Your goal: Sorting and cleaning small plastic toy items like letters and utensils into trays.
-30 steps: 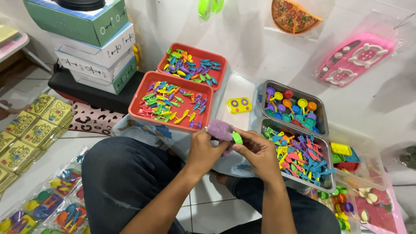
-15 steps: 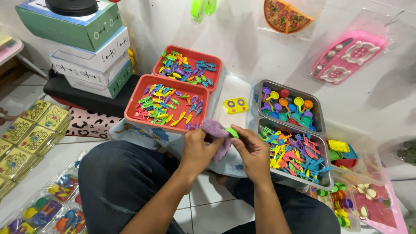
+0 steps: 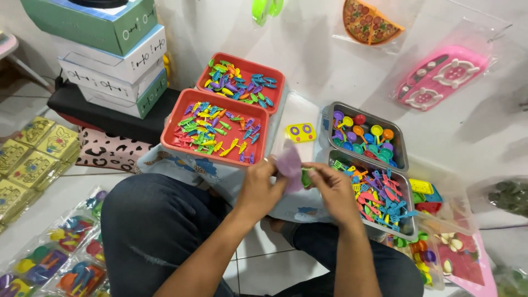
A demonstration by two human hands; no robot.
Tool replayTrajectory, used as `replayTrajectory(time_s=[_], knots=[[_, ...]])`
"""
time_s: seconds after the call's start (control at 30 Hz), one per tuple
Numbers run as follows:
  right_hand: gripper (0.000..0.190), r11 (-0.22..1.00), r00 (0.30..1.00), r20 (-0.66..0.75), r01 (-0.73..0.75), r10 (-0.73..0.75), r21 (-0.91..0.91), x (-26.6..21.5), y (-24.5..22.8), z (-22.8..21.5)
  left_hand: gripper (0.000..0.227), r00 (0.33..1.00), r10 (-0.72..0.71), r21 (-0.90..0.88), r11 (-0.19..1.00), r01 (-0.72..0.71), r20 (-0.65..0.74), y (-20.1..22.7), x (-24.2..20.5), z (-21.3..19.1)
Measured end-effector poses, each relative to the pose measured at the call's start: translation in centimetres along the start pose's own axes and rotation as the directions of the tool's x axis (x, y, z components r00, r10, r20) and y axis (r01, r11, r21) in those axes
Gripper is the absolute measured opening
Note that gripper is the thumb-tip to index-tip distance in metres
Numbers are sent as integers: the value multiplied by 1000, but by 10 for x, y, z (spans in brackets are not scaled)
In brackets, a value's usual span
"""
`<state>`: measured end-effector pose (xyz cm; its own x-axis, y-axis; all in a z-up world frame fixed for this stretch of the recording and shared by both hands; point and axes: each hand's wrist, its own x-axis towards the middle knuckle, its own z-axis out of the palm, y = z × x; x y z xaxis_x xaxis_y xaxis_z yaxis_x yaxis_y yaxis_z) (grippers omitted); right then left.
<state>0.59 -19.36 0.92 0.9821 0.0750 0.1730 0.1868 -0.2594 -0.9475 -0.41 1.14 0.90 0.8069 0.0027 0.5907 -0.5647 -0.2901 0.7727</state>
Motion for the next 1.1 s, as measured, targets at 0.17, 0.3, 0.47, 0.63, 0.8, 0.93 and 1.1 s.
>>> replayTrajectory(time_s=[0.17, 0.3, 0.47, 0.63, 0.8, 0.93, 1.1], knots=[[23, 983, 992, -123, -39, 17, -179, 56, 16, -39, 14, 828, -553, -493, 697, 520, 91, -23, 7, 2], [18, 948, 978, -204, -14, -54, -317, 136, 63, -42, 41, 744, -620, -832, 258, 492, 248, -11, 10, -10], [16, 851, 973, -156, 65, -170, -521, 217, 116, -20, 70, 792, -477, -768, 313, 558, 381, -17, 11, -14], [31, 713, 976, -216, -133, -27, -688, 231, 104, 2, 19, 674, -703, -663, 396, 636, 226, -18, 13, -16], [27, 598, 924, -143, 105, -354, -795, 201, 63, -43, 17, 619, -761, -743, 297, 599, 194, -31, 9, -12], [26, 430, 957, -289, -248, -32, -868, 205, 93, -140, 16, 595, -774, -789, 221, 574, 216, -32, 11, -5], [35, 288, 979, -203, -202, 24, -936, 162, 111, -170, 20, 606, -754, -781, 209, 588, 254, -16, 15, -9]])
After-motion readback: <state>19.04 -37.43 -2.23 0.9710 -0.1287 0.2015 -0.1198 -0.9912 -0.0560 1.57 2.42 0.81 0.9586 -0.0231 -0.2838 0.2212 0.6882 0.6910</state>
